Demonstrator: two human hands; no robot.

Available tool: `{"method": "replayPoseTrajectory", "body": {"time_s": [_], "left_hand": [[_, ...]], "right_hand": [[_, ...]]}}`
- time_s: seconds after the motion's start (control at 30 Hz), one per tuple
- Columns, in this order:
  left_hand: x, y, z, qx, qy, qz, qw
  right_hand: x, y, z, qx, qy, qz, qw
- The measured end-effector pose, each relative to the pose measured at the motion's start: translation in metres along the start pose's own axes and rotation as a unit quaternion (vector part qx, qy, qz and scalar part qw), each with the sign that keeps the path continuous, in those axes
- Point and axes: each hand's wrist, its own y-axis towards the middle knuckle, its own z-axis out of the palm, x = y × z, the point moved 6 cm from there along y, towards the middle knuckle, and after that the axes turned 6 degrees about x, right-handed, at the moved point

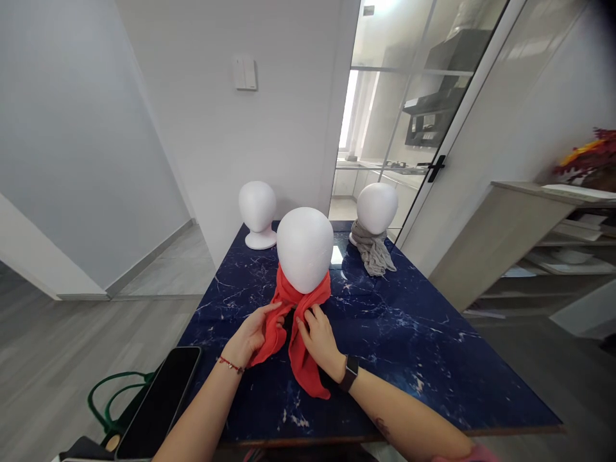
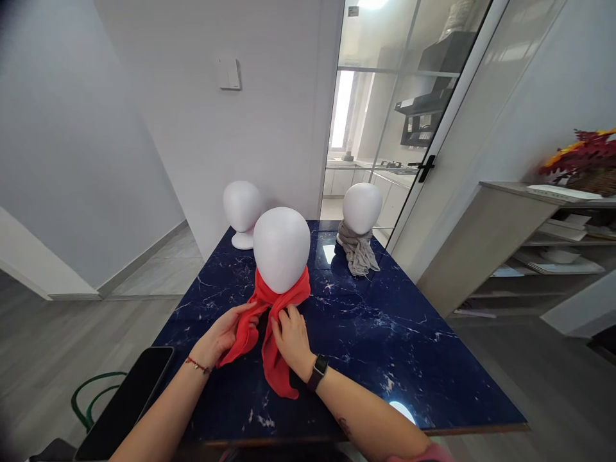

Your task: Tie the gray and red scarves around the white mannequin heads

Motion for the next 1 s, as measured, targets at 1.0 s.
{"method": "replayPoseTrajectory", "body": {"time_s": [1.0], "left_hand": [[-0.003, -0.005, 0.028, -0.204, 0.709, 0.213, 0.640]], "right_hand": [[-0.016, 0.013, 0.013, 0.149, 0.426, 0.095, 0.888]]}}
